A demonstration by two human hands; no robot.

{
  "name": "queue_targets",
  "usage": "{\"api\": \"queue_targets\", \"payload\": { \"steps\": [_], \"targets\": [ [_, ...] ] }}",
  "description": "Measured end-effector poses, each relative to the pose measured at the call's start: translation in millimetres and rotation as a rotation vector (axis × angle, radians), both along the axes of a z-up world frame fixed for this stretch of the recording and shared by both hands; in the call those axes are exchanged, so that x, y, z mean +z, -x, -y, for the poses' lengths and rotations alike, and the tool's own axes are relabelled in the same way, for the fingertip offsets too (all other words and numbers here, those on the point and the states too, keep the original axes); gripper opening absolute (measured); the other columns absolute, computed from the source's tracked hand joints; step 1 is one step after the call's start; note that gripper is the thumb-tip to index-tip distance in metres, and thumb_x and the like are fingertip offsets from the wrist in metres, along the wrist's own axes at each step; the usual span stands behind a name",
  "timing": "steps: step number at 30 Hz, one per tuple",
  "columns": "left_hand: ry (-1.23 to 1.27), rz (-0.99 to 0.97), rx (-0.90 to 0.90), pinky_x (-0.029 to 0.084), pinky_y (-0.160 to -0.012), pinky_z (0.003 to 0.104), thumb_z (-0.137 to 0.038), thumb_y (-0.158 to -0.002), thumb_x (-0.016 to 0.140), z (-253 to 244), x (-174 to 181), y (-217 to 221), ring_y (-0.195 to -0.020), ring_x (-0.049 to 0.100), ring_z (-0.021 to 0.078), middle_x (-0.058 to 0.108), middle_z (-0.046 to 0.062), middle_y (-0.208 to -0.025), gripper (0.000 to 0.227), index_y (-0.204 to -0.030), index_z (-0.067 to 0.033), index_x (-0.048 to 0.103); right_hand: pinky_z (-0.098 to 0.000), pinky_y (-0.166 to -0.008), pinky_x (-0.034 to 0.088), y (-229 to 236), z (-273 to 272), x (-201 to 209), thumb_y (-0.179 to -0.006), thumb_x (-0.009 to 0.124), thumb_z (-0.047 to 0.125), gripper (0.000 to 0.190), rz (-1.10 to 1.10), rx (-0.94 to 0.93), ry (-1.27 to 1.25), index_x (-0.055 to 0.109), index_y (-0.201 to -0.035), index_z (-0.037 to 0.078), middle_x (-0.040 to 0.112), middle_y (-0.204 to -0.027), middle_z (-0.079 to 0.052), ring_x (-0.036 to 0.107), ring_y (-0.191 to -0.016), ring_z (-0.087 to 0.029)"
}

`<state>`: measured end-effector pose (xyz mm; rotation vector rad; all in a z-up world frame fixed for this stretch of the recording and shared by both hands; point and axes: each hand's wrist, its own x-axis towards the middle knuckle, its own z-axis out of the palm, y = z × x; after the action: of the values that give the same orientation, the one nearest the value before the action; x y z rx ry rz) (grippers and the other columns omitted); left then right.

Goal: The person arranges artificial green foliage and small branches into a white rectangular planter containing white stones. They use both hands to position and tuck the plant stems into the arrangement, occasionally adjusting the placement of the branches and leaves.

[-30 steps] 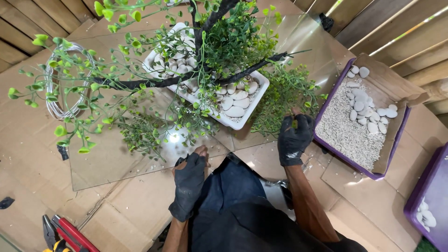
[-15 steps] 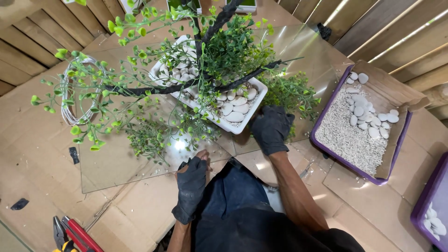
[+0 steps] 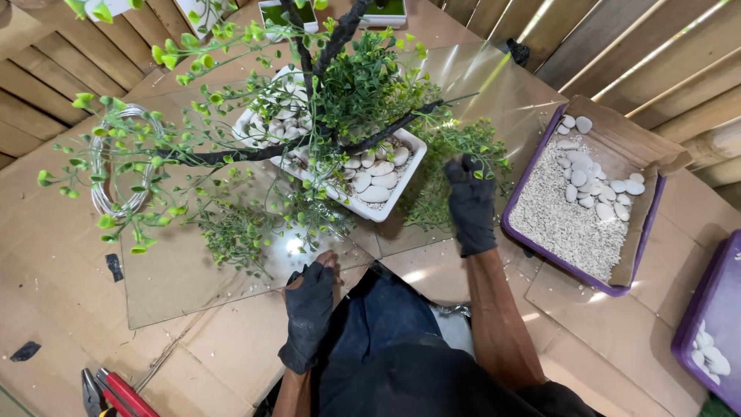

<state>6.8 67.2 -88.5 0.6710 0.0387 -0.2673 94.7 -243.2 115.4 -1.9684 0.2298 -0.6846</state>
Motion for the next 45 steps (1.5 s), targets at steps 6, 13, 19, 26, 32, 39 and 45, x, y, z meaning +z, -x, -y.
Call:
{"api": "queue_targets", "payload": {
  "steps": [6,13,19,26,32,39,45],
  "targets": [
    [-0.923,0.153,0.236,0.060,-0.080,0.017,-0.017,-0.102,0.068,14.5,78.7,1.9,-0.079,0.071,0.0069,0.081,0.004,-0.110,0.032,-0.130,-0.0035,0.075,-0.0229,-0.055,0.045,15.1,15.2,24.3,-0.096,0.059,0.011,0.015,0.196,0.238,-0.787,0.069,-0.108,0.009,0.073,-0.103,-0.012,0.062,-0.075,-0.017],
    [-0.927,0.379,0.261,0.053,-0.090,0.026,-0.007,-0.102,0.060,16.7,34.8,18.4,-0.096,0.068,0.0176,0.071,0.012,-0.113,0.040,-0.141,0.0023,0.063,-0.0268,-0.055,0.043,25.7,29.5,17.1,-0.091,0.065,0.002,0.013,0.062,0.312,-0.978,0.067,-0.104,0.005,0.067,-0.091,-0.015,0.061,-0.068,-0.020],
    [-0.879,0.565,0.178,0.056,-0.093,0.025,-0.021,-0.101,0.064,121.1,54.0,-3.8,-0.110,0.076,0.0221,0.077,0.009,-0.127,0.035,-0.135,-0.0105,0.070,-0.0274,-0.063,0.052,45.6,30.9,30.1,-0.097,0.070,0.009,0.030,-0.014,0.387,-0.875,0.068,-0.125,0.002,0.069,-0.096,-0.012,0.063,-0.076,-0.020],
    [-0.805,0.727,0.189,0.051,-0.100,0.041,-0.033,-0.111,0.061,199.0,193.0,-43.8,-0.106,0.071,0.0392,0.077,0.026,-0.115,0.043,-0.145,-0.0066,0.065,-0.0419,-0.083,0.065,64.3,53.0,14.0,-0.099,0.060,0.000,0.032,-0.043,0.499,-0.498,0.063,-0.130,-0.010,0.073,-0.114,-0.030,0.073,-0.101,-0.042],
    [-0.746,0.641,-0.095,0.025,-0.066,0.049,-0.035,-0.112,0.047,226.1,62.8,-107.6,-0.067,0.029,0.0183,0.037,0.001,-0.074,0.041,-0.075,-0.0196,0.044,-0.0246,-0.059,0.046,76.4,27.6,75.7,-0.091,0.069,0.004,0.025,-0.265,0.313,-0.898,0.072,-0.114,-0.005,0.061,-0.083,-0.013,0.057,-0.070,-0.017],
    [0.295,0.170,-0.345,0.048,-0.109,0.054,-0.039,-0.108,0.063,249.4,-2.7,-118.7,-0.123,0.060,0.0348,0.061,0.020,-0.141,0.055,-0.150,-0.0048,0.055,-0.0370,-0.054,0.059,75.2,73.2,9.3,-0.079,0.072,-0.017,0.049,0.039,0.541,-0.670,0.057,-0.126,-0.018,0.065,-0.089,-0.034,0.064,-0.062,-0.027],
    [-0.633,0.291,-0.253,0.062,-0.076,0.035,-0.023,-0.105,0.064,198.0,195.2,-72.2,-0.082,0.073,0.0245,0.080,0.020,-0.103,0.035,-0.129,0.0029,0.071,-0.0336,-0.059,0.058,77.9,56.0,25.0,-0.084,0.073,-0.014,0.050,0.080,0.347,-0.601,0.057,-0.131,-0.016,0.068,-0.096,-0.032,0.068,-0.074,-0.025]
  ]
}}
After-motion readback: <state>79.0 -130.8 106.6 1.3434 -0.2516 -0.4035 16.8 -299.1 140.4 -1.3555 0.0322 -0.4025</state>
